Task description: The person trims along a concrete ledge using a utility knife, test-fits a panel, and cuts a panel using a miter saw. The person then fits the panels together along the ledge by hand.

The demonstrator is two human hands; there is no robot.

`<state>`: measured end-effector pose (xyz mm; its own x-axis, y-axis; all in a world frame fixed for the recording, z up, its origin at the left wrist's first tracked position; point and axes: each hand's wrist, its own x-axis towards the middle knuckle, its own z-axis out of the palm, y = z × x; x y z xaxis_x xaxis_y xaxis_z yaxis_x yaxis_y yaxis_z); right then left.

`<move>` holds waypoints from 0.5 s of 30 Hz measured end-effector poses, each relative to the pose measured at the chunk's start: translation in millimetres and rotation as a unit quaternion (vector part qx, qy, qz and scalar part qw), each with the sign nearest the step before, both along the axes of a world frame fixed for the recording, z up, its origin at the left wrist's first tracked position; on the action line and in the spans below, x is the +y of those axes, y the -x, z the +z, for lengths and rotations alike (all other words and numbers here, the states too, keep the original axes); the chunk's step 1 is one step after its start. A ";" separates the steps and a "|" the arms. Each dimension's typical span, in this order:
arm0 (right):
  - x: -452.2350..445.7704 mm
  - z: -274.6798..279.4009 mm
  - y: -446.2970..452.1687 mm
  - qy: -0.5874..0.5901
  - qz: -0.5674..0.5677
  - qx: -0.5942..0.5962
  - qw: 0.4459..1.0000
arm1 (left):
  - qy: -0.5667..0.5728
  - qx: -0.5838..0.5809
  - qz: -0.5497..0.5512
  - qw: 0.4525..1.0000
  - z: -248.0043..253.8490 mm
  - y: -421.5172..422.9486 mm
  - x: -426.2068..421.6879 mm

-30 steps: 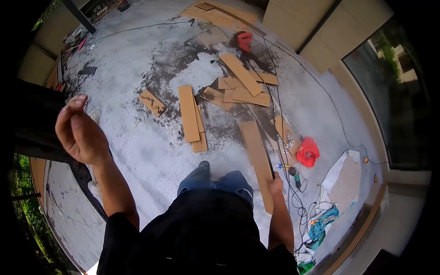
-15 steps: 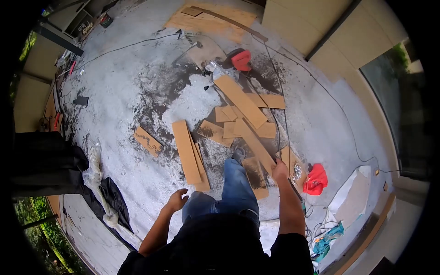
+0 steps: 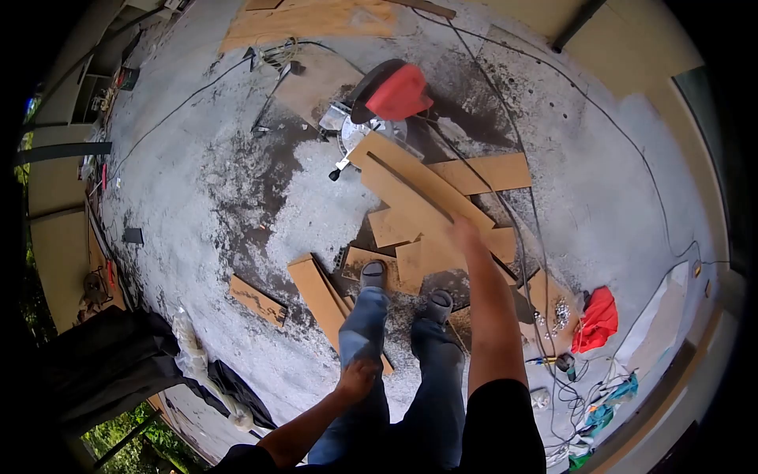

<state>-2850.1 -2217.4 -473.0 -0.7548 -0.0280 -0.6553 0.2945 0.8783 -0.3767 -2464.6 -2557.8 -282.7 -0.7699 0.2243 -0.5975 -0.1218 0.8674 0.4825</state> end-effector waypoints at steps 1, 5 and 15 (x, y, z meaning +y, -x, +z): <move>-1.8 -41.5 10.8 0.019 0.032 0.025 0.999 | 0.004 0.009 -0.055 0.998 -7.6 9.3 1.4; -15.3 -105.5 60.4 0.147 -0.046 -0.051 0.987 | 0.042 -0.063 -0.030 0.997 -13.4 64.9 -4.9; -54.4 -171.6 54.4 -0.096 -0.096 0.124 0.983 | 0.004 -0.109 -0.043 0.993 -34.1 126.6 -19.6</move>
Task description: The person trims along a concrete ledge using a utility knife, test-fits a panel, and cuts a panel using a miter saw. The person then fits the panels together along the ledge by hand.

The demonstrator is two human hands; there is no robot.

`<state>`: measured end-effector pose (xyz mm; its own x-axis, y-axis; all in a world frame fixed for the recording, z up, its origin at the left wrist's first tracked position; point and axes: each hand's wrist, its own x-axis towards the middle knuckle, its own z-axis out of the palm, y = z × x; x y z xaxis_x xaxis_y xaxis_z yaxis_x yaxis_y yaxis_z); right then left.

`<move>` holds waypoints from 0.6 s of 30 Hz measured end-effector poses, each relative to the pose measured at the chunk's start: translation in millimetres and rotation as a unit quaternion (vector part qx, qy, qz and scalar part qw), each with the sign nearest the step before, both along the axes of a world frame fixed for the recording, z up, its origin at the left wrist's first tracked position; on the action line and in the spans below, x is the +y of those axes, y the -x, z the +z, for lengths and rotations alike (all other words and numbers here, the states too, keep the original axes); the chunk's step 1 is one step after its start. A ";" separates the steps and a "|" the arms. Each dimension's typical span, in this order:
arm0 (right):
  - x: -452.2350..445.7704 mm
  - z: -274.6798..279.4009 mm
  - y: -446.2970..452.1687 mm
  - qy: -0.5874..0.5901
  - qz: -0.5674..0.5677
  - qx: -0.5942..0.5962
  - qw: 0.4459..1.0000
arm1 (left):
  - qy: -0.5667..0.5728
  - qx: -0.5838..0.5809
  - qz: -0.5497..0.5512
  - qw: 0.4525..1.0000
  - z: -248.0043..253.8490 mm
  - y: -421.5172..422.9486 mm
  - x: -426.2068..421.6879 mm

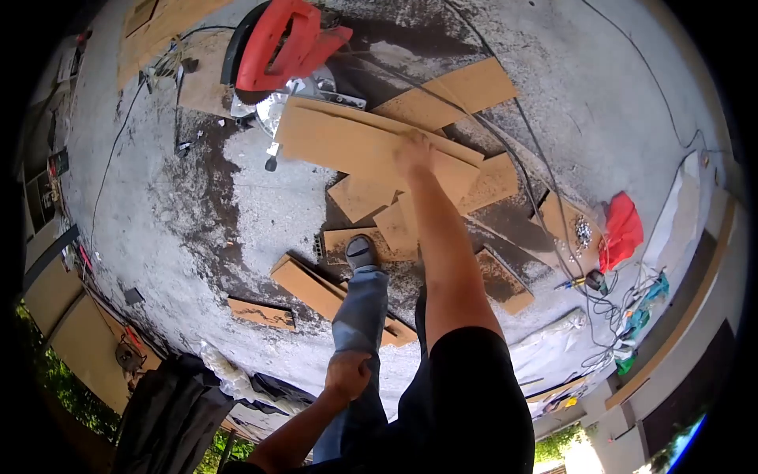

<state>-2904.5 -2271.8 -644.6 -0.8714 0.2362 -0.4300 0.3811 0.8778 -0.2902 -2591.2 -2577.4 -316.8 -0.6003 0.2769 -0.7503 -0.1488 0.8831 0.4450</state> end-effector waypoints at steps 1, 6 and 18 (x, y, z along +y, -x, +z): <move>-5.7 0.0 -16.2 0.016 -0.045 -0.049 0.998 | -0.007 -0.001 0.001 1.000 2.9 -0.3 4.0; -8.6 4.3 -110.5 0.025 -0.200 -0.063 0.977 | -0.012 -0.043 -0.041 0.998 -0.9 9.4 15.1; 101.8 -54.8 -97.5 -0.012 -0.177 0.032 0.984 | 0.008 -0.014 -0.047 0.999 -3.6 24.9 12.6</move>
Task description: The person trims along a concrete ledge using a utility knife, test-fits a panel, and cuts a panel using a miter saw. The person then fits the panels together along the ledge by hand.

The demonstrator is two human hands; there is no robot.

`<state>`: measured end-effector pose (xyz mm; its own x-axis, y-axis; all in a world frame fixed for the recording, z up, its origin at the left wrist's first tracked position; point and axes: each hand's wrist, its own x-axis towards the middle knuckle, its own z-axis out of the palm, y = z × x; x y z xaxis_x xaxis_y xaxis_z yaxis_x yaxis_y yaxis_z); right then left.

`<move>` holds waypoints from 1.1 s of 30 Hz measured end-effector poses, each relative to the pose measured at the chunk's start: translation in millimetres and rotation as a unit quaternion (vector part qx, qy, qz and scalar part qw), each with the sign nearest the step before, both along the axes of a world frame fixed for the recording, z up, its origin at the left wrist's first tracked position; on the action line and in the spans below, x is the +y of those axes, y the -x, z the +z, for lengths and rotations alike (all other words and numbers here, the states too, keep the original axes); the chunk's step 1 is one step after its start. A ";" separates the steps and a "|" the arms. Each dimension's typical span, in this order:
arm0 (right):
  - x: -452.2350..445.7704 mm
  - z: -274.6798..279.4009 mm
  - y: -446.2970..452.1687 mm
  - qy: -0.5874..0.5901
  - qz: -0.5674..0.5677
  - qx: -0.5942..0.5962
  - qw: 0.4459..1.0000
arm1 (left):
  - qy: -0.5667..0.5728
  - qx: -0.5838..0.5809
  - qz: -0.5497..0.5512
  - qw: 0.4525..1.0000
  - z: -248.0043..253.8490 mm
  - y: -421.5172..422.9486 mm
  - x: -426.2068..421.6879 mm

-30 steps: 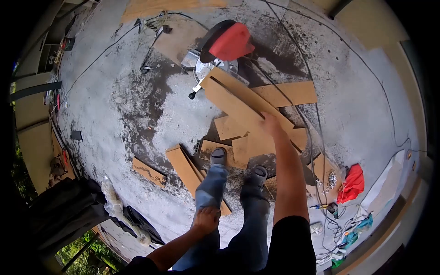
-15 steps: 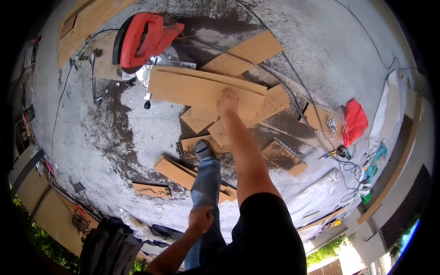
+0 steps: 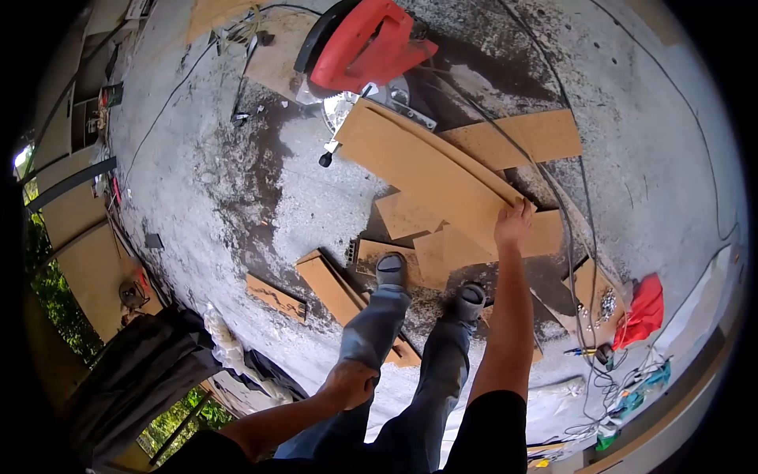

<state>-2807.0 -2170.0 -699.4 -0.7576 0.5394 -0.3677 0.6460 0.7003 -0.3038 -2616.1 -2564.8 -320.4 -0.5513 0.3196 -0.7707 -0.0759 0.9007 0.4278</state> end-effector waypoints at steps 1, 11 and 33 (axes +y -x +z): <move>6.0 -11.5 22.3 0.030 0.055 0.054 0.997 | 0.027 -0.050 -0.024 0.998 6.1 5.7 3.6; -66.6 30.3 144.9 0.148 0.250 -0.156 0.944 | -0.006 -0.088 0.119 0.989 11.2 14.4 -40.2; -54.0 666.8 -223.6 0.112 0.143 -0.058 0.982 | -0.330 -0.344 0.210 0.854 84.7 -35.3 10.8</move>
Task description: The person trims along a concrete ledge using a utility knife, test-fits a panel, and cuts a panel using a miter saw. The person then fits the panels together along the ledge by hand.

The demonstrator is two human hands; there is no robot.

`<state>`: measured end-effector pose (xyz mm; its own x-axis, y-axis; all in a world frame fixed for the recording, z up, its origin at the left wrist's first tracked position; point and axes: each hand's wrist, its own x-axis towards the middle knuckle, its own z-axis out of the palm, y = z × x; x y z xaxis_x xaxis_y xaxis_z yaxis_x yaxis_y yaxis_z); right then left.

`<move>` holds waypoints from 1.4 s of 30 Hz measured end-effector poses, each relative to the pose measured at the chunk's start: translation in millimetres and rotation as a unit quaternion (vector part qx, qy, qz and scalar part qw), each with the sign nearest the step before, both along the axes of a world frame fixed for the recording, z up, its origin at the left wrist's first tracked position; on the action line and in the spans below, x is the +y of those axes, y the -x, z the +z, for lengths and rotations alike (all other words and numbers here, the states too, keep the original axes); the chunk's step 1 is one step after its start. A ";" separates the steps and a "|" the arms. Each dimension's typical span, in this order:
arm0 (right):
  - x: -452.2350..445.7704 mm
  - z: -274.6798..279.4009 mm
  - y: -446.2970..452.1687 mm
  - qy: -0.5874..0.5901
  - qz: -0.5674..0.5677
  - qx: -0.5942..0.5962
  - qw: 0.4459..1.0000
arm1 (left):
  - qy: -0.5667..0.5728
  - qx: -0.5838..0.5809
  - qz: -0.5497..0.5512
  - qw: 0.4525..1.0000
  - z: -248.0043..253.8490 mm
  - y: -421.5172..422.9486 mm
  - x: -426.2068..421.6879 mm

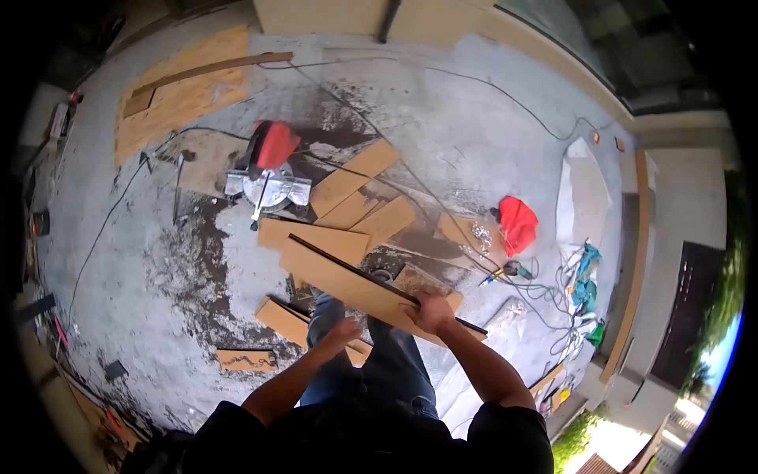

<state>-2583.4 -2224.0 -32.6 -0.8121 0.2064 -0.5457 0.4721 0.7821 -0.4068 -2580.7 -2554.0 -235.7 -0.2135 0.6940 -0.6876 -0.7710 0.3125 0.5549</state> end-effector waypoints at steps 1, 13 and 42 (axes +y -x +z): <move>-1.6 46.4 -15.7 0.030 -0.038 -0.086 0.995 | -0.018 0.061 -0.028 0.998 49.7 8.5 13.3; -60.7 121.9 -367.5 0.037 -0.419 0.197 0.886 | -0.115 0.289 0.074 0.948 298.4 69.0 181.4; -175.2 19.6 -996.5 0.265 -0.903 0.024 0.337 | 0.090 0.593 -0.589 0.542 194.7 -543.1 620.4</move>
